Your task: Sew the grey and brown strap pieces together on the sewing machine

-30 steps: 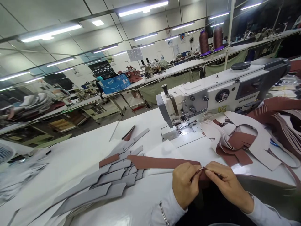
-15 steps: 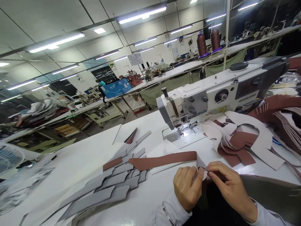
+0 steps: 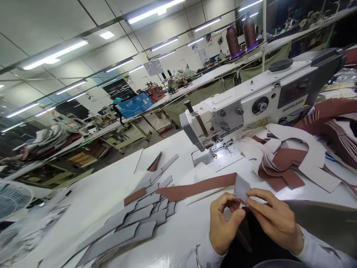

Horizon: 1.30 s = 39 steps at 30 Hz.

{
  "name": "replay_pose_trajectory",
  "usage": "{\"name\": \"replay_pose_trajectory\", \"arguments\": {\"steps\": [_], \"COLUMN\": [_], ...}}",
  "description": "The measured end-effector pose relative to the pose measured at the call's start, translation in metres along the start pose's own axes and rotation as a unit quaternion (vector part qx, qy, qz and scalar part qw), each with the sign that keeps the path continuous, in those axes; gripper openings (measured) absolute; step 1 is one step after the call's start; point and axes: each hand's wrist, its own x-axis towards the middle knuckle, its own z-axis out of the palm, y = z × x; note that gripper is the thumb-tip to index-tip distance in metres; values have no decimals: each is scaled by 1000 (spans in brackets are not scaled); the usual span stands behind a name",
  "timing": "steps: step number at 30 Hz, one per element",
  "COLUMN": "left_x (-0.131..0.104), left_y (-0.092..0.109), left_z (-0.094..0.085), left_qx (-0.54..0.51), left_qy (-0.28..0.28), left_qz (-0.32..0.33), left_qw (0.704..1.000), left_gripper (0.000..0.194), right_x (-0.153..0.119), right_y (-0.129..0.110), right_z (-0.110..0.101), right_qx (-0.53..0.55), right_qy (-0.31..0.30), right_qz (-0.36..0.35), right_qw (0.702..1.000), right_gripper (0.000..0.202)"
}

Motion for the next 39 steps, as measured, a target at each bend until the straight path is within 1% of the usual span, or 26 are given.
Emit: {"name": "replay_pose_trajectory", "arguments": {"steps": [5, 8, 10, 13, 17, 21, 23, 24, 25, 26, 28, 29, 30, 31, 33, 34, 37, 39], "left_x": [3, 3, 4, 6, 9, 8, 8, 8, 8, 9, 10, 11, 12, 12, 12, 11, 7, 6], "left_y": [-5, -6, -4, -2, -1, -5, -5, -5, -4, -3, 0, 2, 4, 5, 7, 7, 6, 7], "left_z": [-1, -1, -1, -2, -3, -1, -1, -2, -3, -4, -8, -10, -12, -14, -15, -15, -13, -12], "left_qx": [-116, -147, -158, -174, -191, -185, -173, -154, -125, -88, -7, 25, 47, 60, 65, 63, 54, 43], "left_qy": [0, -4, -12, -26, -21, -20, -34, -37, -30, -11, 27, 31, 19, -2, -32, -27, 4, 8], "left_qz": [-114, -147, -165, -174, -169, -176, -179, -170, -148, -112, -16, 31, 66, 86, 87, 74, 23, 1], "left_qw": [987, 978, 973, 969, 967, 967, 968, 973, 981, 990, 999, 999, 997, 995, 994, 995, 998, 999], "left_gripper": [30, 33, 32, 29, 28, 29, 29, 29, 28, 25, 22, 26, 29, 26, 11, 8, 11, 12], "right_x": [-1, 1, 3, 7, 13, 15, 16, 16, 17, 18, 20, 21, 23, 24, 27, 28, 31, 31], "right_y": [0, 0, 0, -1, -6, -12, -13, -13, -12, -11, -8, -7, -6, -6, -6, -7, -10, -11], "right_z": [-2, -2, -2, -3, -4, -5, -6, -7, -8, -9, -12, -13, -14, -15, -15, -14, -13, -12], "right_qx": [-33, -39, -35, -12, 22, 29, 42, 57, 76, 99, 146, 167, 184, 199, 219, 226, 244, 247], "right_qy": [-22, -27, -33, -45, -82, -112, -120, -123, -128, -138, -169, -186, -202, -211, -217, -218, -224, -230], "right_qz": [-13, -21, -15, 11, 26, 41, 49, 57, 71, 93, 149, 176, 199, 219, 254, 270, 313, 334], "right_qw": [999, 999, 999, 999, 996, 992, 991, 989, 986, 981, 963, 952, 941, 932, 917, 910, 890, 880], "right_gripper": [35, 32, 32, 32, 27, 21, 21, 21, 21, 19, 15, 13, 12, 11, 13, 15, 17, 18]}}
